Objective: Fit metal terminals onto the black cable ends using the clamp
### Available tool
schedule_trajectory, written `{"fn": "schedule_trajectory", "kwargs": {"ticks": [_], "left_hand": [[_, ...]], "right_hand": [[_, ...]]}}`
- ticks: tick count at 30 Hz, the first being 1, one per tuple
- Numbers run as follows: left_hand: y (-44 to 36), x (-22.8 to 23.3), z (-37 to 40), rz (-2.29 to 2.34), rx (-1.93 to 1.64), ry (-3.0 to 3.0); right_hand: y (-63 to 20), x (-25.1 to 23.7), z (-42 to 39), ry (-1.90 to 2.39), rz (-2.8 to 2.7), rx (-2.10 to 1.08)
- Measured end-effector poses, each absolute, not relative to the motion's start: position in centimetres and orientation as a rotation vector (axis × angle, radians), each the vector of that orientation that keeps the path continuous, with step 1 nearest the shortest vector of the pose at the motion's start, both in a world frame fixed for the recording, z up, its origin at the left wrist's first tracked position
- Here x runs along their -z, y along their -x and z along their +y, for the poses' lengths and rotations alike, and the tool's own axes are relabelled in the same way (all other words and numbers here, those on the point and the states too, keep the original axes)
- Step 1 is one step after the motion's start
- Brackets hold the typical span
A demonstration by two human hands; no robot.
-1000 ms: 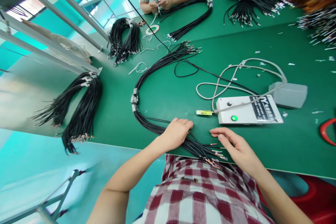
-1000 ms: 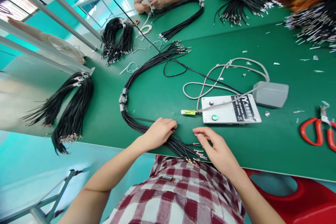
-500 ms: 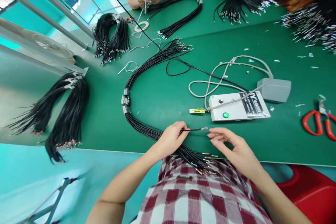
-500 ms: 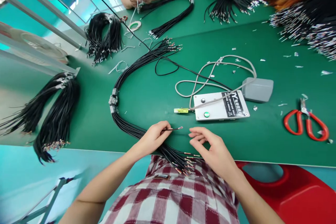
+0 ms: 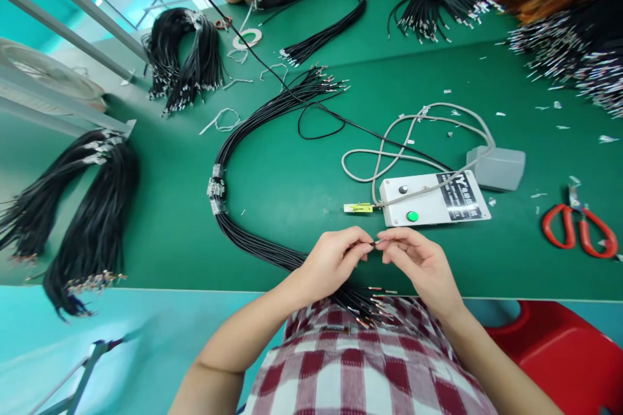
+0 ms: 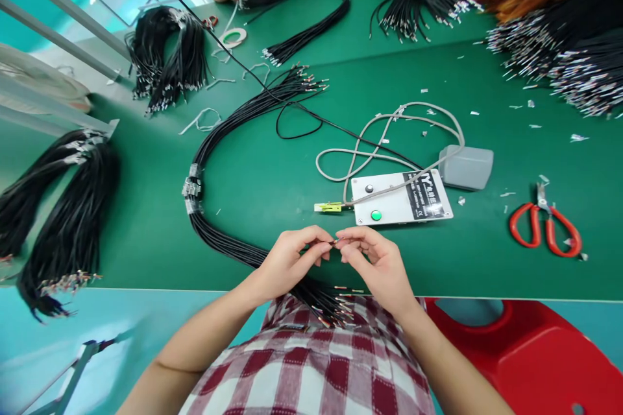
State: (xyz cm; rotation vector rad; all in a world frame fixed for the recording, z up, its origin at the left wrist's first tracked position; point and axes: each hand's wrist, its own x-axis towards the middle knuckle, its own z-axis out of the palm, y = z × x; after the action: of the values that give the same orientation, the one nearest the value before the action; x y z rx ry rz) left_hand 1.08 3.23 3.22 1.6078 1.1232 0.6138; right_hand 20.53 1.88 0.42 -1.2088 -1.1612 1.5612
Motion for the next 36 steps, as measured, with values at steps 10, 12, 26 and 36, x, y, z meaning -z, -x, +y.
{"fn": "schedule_trajectory", "kwargs": {"ticks": [10, 12, 26, 36], "left_hand": [[-1.8, -1.9, 2.3, 1.24, -0.804, -1.413], [-1.9, -2.0, 2.1, 1.266, -0.822, -1.427], [-2.0, -0.9, 1.6, 1.187, -0.868, -1.013], [-1.9, -0.7, 1.6, 1.173, -0.844, -1.214]], "right_hand": [[-19.4, -0.4, 2.2, 1.168, -0.906, -1.651], [-19.1, -0.6, 2.3, 1.169, -0.871, -1.669], [-18.0, 0.6, 1.8, 1.159, -0.825, -1.685], [-18.0, 1.1, 2.1, 1.243, -0.993, -1.629]]}}
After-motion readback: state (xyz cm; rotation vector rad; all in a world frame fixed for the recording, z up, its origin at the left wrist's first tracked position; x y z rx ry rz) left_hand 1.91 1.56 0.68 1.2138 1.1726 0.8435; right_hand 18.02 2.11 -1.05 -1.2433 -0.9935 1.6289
